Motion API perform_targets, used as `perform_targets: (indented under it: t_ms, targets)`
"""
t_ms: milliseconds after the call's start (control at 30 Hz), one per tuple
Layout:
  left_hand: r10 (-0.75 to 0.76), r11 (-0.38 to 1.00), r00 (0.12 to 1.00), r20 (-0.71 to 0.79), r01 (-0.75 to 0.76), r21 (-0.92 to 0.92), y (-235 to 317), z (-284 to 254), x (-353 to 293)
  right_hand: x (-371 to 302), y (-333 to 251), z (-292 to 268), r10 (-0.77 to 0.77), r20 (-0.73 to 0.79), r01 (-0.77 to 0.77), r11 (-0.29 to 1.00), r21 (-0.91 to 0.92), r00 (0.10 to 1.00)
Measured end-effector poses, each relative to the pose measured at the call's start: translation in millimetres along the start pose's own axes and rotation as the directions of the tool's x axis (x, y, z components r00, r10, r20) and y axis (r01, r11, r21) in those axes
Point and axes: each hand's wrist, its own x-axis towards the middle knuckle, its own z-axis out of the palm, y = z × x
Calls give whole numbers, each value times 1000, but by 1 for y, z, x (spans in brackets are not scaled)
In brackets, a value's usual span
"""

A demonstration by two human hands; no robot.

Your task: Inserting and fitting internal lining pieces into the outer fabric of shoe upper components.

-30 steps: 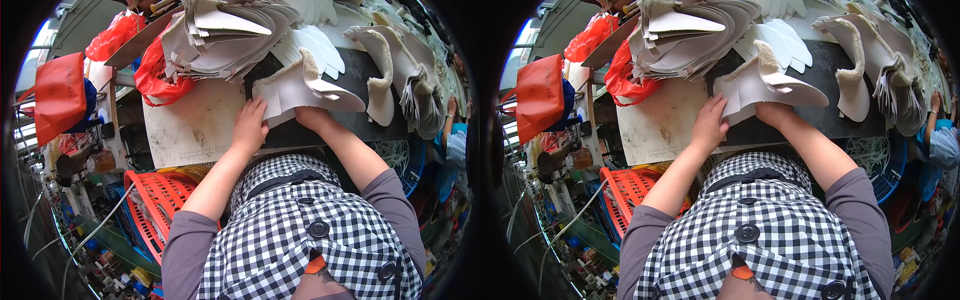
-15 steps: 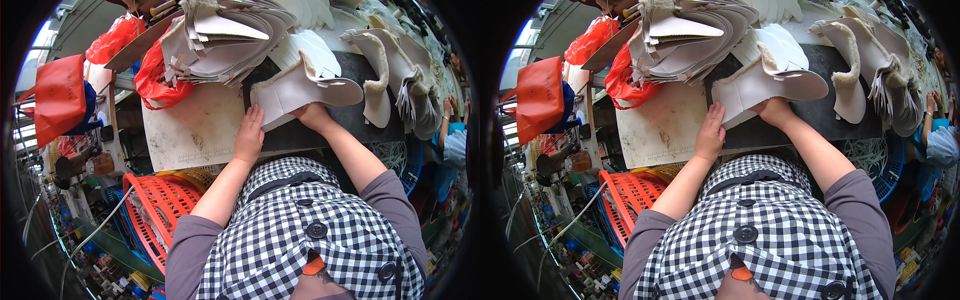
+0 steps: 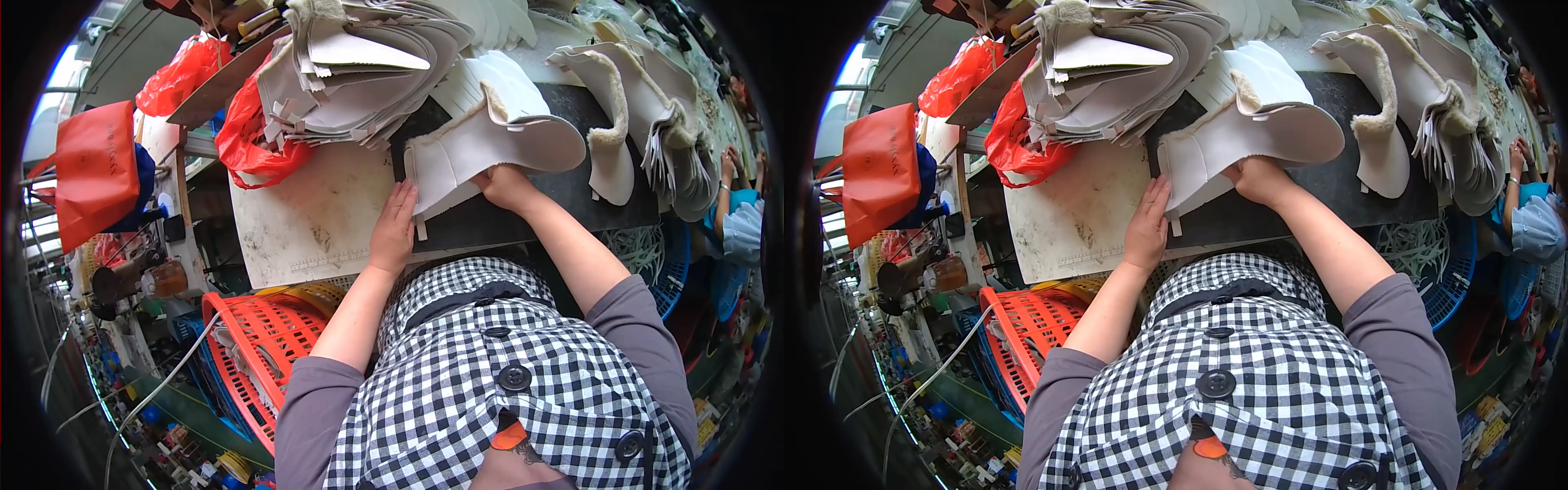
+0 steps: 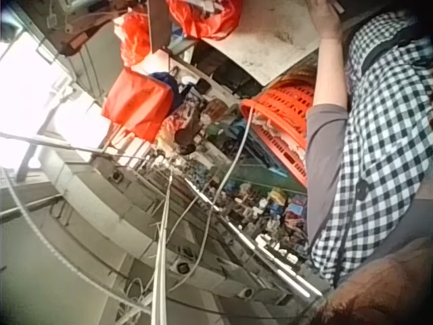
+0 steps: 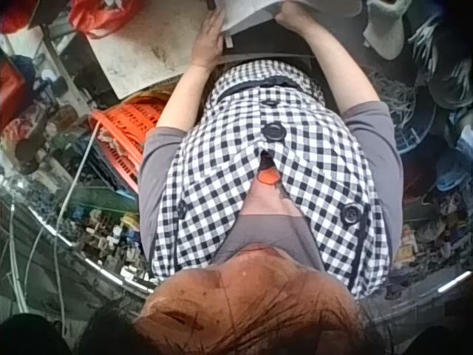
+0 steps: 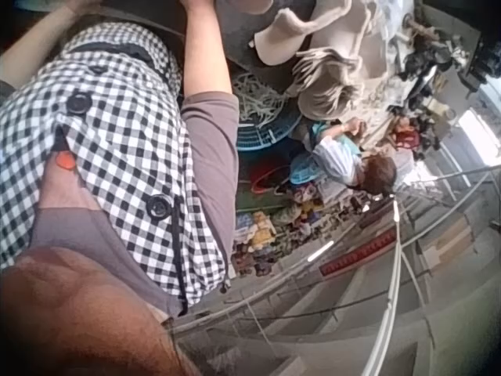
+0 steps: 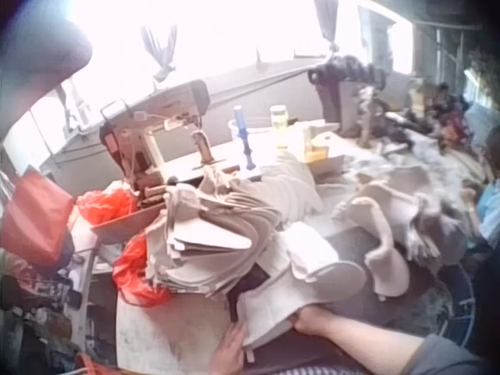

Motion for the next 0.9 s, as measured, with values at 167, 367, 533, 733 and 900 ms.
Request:
perform_targets:
  t_ms: [167,367,533,733,900]
  targets:
    - [344,935,936,-70,-334,121,41,-14,-4,-1,-15,-1,-23,-24,16,966,-259,999]
    - [405,905,903,142,-374,-202,56,24,15,2,-19,0,162,51,-137,936,-323,985]
    - [140,990,986,-93,-139,15,53,53,10,-1,0,7,-20,-69,6,980,-198,997]
    - [90,964,985,145,-123,236,51,55,14,-9,11,2,-31,-192,54,992,114,981]
    - [50,937,980,191,-112,332,50,47,15,-38,18,-12,-22,-362,-30,990,-137,932]
